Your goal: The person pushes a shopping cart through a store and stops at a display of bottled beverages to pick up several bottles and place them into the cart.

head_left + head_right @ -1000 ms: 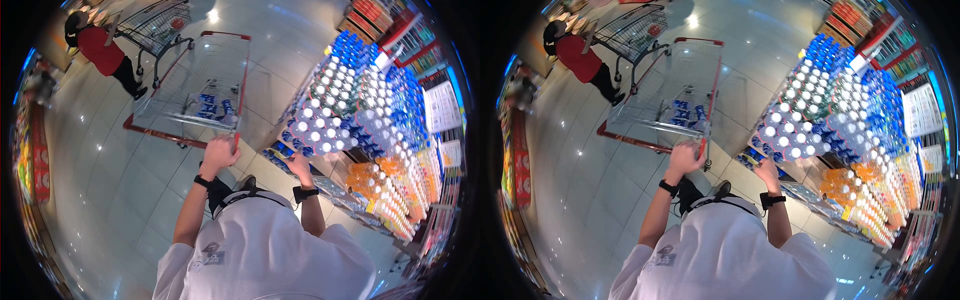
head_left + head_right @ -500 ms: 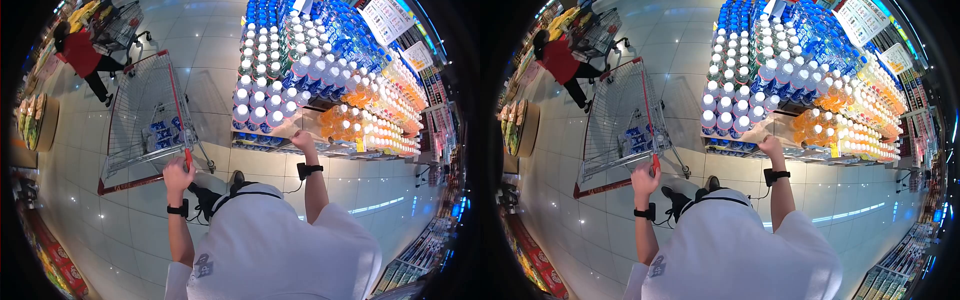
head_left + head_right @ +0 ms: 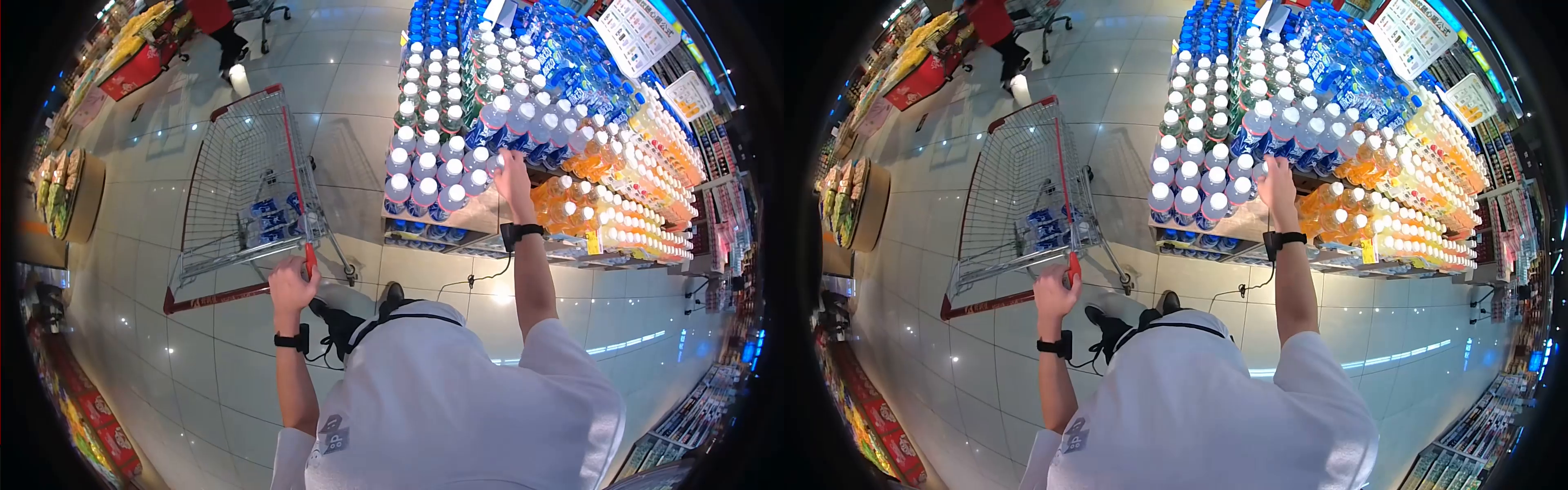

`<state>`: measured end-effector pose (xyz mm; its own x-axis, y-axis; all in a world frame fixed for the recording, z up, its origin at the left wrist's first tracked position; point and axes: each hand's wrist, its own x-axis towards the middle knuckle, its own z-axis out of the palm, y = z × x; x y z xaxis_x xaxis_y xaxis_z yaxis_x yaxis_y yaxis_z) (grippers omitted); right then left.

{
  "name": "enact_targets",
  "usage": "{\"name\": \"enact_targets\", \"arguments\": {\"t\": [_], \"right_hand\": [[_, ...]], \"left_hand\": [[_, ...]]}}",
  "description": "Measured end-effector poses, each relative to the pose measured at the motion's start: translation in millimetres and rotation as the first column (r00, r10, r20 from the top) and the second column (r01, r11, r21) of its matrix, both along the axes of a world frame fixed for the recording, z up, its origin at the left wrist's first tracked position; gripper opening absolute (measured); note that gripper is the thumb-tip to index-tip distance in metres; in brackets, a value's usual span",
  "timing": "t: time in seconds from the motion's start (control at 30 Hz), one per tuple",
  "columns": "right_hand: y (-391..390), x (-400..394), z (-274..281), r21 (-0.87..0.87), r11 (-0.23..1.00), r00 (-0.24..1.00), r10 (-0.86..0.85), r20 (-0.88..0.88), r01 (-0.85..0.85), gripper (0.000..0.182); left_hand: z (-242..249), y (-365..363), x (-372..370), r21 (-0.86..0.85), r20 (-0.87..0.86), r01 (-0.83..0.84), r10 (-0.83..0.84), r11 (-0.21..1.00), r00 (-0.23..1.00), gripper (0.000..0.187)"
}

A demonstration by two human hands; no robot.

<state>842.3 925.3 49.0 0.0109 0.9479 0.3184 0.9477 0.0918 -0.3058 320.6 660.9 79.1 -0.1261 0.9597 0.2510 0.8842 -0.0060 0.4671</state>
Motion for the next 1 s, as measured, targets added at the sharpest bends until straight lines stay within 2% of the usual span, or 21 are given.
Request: {"name": "enact_targets", "arguments": {"t": [0.07, 0.13, 0.4, 0.53, 0.73, 0.93, 1.0], "right_hand": [[6, 0, -9, -0.043, 0.999, 1.0, 0.001, 0.014, 0.0, 0.054], [9, -4, -10, -0.161, 0.985, 0.998, -0.055, 0.007, 0.055, 0.054], [-5, -9, -6, -0.203, 0.967, 0.988, -0.152, 0.026, 0.154, 0.04], [-14, 5, -8, -0.201, 0.97, 0.99, -0.139, -0.009, 0.135, 0.038], [-43, 14, -8, -0.186, 0.962, 0.979, -0.204, 0.005, 0.202, 0.041], [-74, 37, -34, -0.073, 0.961, 0.963, -0.268, -0.031, 0.266, 0.046], [-84, 48, -41, -0.053, 0.976, 0.973, -0.214, -0.088, 0.21, 0.049]], "left_hand": [[-1, -1, -1, -0.049, 0.004, -0.002, 0.003, 0.999, 1.0, 0.027], [-2, -1, -2, -0.049, 0.008, -0.003, 0.004, 0.999, 1.0, 0.027], [-1, 0, 1, 0.0, 0.006, -0.002, 0.002, 1.0, 1.0, 0.025], [-4, 0, 0, -0.006, 0.003, -0.003, 0.003, 1.0, 1.0, 0.025], [-4, 0, -1, -0.012, 0.002, 0.003, -0.003, 1.0, 1.0, 0.025], [-1, 0, 0, -0.006, -0.007, 0.007, -0.007, 1.0, 1.0, 0.025], [-1, 0, 0, -0.009, -0.01, 0.007, -0.007, 1.0, 1.0, 0.025]]}}
